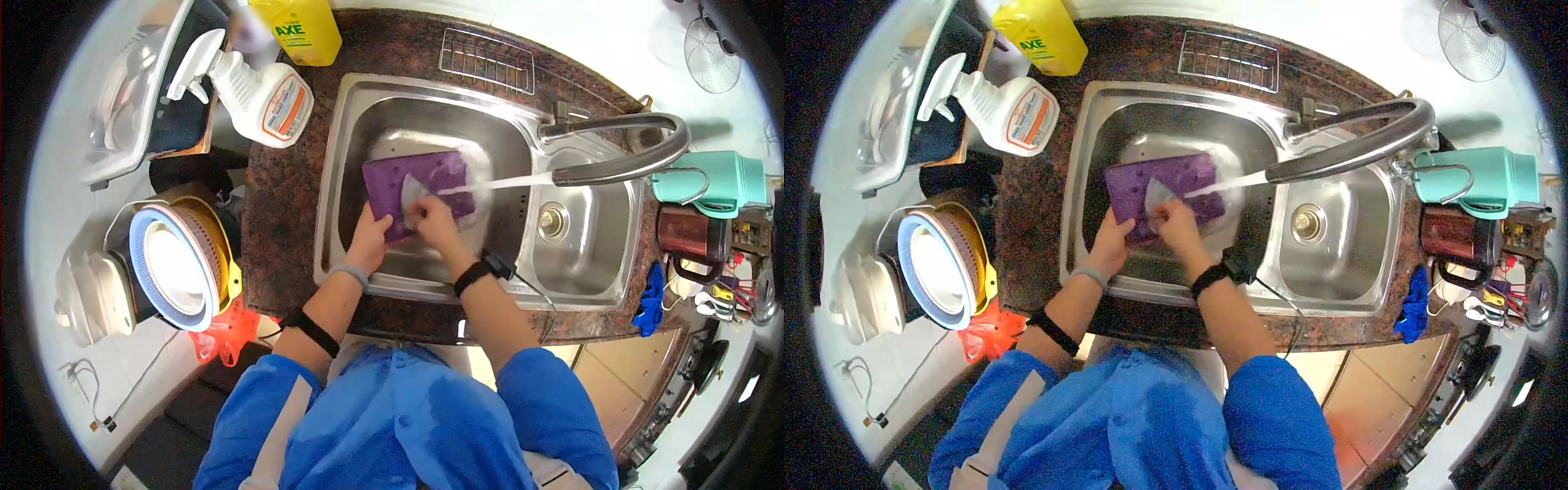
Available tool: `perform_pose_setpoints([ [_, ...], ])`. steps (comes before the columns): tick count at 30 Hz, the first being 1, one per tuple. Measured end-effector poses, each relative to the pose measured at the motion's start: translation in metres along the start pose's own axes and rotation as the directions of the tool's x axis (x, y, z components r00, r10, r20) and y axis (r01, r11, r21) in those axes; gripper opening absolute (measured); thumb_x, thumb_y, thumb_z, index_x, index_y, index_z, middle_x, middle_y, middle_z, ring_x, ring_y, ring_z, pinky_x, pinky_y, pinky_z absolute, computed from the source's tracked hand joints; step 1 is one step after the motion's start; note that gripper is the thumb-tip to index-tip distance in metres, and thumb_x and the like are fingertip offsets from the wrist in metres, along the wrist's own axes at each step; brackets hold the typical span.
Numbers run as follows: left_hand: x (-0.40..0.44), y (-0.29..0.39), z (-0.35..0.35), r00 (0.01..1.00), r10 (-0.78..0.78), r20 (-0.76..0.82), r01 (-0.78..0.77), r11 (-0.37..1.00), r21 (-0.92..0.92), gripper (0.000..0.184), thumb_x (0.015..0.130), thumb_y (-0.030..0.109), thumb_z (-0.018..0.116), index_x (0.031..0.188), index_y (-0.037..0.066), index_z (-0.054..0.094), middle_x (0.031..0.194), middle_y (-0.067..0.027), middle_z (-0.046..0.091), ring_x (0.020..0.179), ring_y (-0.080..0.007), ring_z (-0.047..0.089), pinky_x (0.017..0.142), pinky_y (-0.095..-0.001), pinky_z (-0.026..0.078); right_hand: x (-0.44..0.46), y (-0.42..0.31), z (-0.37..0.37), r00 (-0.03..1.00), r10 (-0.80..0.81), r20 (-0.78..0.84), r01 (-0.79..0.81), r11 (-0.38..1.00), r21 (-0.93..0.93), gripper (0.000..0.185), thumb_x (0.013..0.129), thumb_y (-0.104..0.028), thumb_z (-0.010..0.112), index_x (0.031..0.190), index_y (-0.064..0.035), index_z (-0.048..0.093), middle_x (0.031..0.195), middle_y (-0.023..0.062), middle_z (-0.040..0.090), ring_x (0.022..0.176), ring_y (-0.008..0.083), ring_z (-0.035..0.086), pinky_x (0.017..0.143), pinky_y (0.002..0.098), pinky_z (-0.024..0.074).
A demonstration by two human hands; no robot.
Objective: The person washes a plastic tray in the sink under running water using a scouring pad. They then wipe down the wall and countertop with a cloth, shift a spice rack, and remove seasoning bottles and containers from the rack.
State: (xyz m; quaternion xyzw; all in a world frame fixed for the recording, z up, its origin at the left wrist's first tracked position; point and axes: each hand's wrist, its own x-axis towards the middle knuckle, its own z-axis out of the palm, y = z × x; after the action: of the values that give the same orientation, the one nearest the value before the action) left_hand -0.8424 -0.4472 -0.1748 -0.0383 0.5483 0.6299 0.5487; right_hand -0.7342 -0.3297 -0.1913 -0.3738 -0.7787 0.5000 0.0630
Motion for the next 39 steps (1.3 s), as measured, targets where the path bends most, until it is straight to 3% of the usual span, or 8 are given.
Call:
perform_pose_setpoints([
  [10, 0.004, -0.005, 0.003, 0.994, 0.098, -0.041, -0.097, 0.995, 0.032, 0.047, 0.092, -0.004, 0.040, 0.136, 0.011, 0.034, 0.128, -0.0116, 0.051, 0.113, -0.0290, 0.055, 0.089, -0.0467, 0.051, -0.018, -0.005, -0.018, 0.999, 0.033, -0.015, -0.030, 0.982, 0.186, 0.020, 0.078, -0.018, 0.069, 0.090, -0.0013, 0.066, 0.086, 0.0146, 0.067, 0.085, 0.0306, 0.065, 0.074, 0.0389, 0.0502],
  [13, 0.001, -0.009, -0.002, 0.992, 0.058, -0.108, -0.056, 0.998, 0.021, 0.048, 0.092, -0.004, 0.041, 0.137, 0.011, 0.035, 0.130, -0.0120, 0.050, 0.114, -0.0274, 0.054, 0.093, -0.0444, 0.048, 0.017, 0.028, -0.031, 0.793, 0.259, -0.551, 0.036, 0.884, 0.466, 0.020, 0.079, -0.015, 0.069, 0.092, -0.0014, 0.063, 0.085, 0.0127, 0.064, 0.084, 0.0260, 0.062, 0.073, 0.0388, 0.0497],
  [15, 0.003, -0.007, 0.000, 0.990, 0.079, -0.114, -0.074, 0.996, 0.045, 0.049, 0.092, -0.005, 0.041, 0.137, 0.011, 0.035, 0.131, -0.0120, 0.050, 0.114, -0.0265, 0.054, 0.094, -0.0435, 0.047, 0.038, 0.046, -0.050, 0.756, 0.012, -0.655, -0.072, 0.995, -0.066, 0.015, 0.078, -0.009, 0.068, 0.089, -0.0009, 0.062, 0.092, 0.0204, 0.061, 0.088, 0.0373, 0.059, 0.079, 0.0443, 0.0475],
  [18, -0.004, -0.003, 0.006, 0.992, 0.087, -0.096, -0.081, 0.994, 0.068, 0.052, 0.092, -0.005, 0.042, 0.141, 0.003, 0.030, 0.135, -0.0140, 0.046, 0.120, -0.0270, 0.049, 0.104, -0.0395, 0.036, 0.060, 0.079, -0.021, 0.871, -0.442, -0.213, 0.278, 0.803, -0.528, 0.023, 0.075, -0.008, 0.068, 0.095, 0.0015, 0.060, 0.093, 0.0215, 0.060, 0.092, 0.0393, 0.057, 0.082, 0.0463, 0.0465],
  [20, -0.005, 0.000, 0.008, 0.993, 0.077, -0.090, -0.068, 0.992, 0.104, 0.051, 0.092, -0.005, 0.044, 0.141, 0.002, 0.031, 0.134, -0.0145, 0.047, 0.120, -0.0265, 0.049, 0.105, -0.0382, 0.035, 0.080, 0.109, 0.004, 0.940, 0.013, -0.341, 0.102, 0.943, 0.318, 0.026, 0.072, -0.005, 0.068, 0.096, 0.0022, 0.060, 0.096, 0.0227, 0.057, 0.091, 0.0413, 0.056, 0.086, 0.0474, 0.0458],
  [24, -0.001, -0.010, 0.006, 0.986, 0.150, -0.068, -0.130, 0.961, 0.244, 0.050, 0.091, -0.005, 0.046, 0.139, 0.001, 0.034, 0.132, -0.0146, 0.049, 0.121, -0.0250, 0.048, 0.105, -0.0373, 0.035, 0.076, 0.078, -0.015, 0.866, -0.092, -0.491, -0.102, 0.930, -0.354, 0.013, 0.073, 0.000, 0.062, 0.085, 0.0002, 0.058, 0.090, 0.0229, 0.056, 0.088, 0.0400, 0.054, 0.076, 0.0453, 0.0461],
  [26, -0.002, -0.007, 0.006, 0.988, 0.121, -0.092, -0.102, 0.978, 0.184, 0.051, 0.090, -0.006, 0.048, 0.139, 0.001, 0.036, 0.132, -0.0143, 0.050, 0.119, -0.0243, 0.050, 0.105, -0.0367, 0.035, 0.071, 0.054, -0.003, 0.722, -0.504, -0.473, 0.355, 0.857, -0.372, 0.014, 0.071, 0.002, 0.061, 0.085, -0.0008, 0.058, 0.091, 0.0222, 0.056, 0.087, 0.0423, 0.054, 0.077, 0.0461, 0.0447],
  [39, -0.008, 0.003, 0.014, 0.971, 0.241, 0.004, -0.223, 0.892, 0.392, 0.041, 0.089, -0.002, 0.051, 0.130, -0.002, 0.045, 0.120, -0.0128, 0.057, 0.110, -0.0222, 0.054, 0.099, -0.0338, 0.039, 0.084, 0.058, -0.018, 0.941, -0.140, -0.309, 0.041, 0.951, -0.306, 0.008, 0.078, -0.002, 0.059, 0.085, -0.0030, 0.063, 0.084, 0.0203, 0.062, 0.085, 0.0394, 0.059, 0.080, 0.0434, 0.0467],
])
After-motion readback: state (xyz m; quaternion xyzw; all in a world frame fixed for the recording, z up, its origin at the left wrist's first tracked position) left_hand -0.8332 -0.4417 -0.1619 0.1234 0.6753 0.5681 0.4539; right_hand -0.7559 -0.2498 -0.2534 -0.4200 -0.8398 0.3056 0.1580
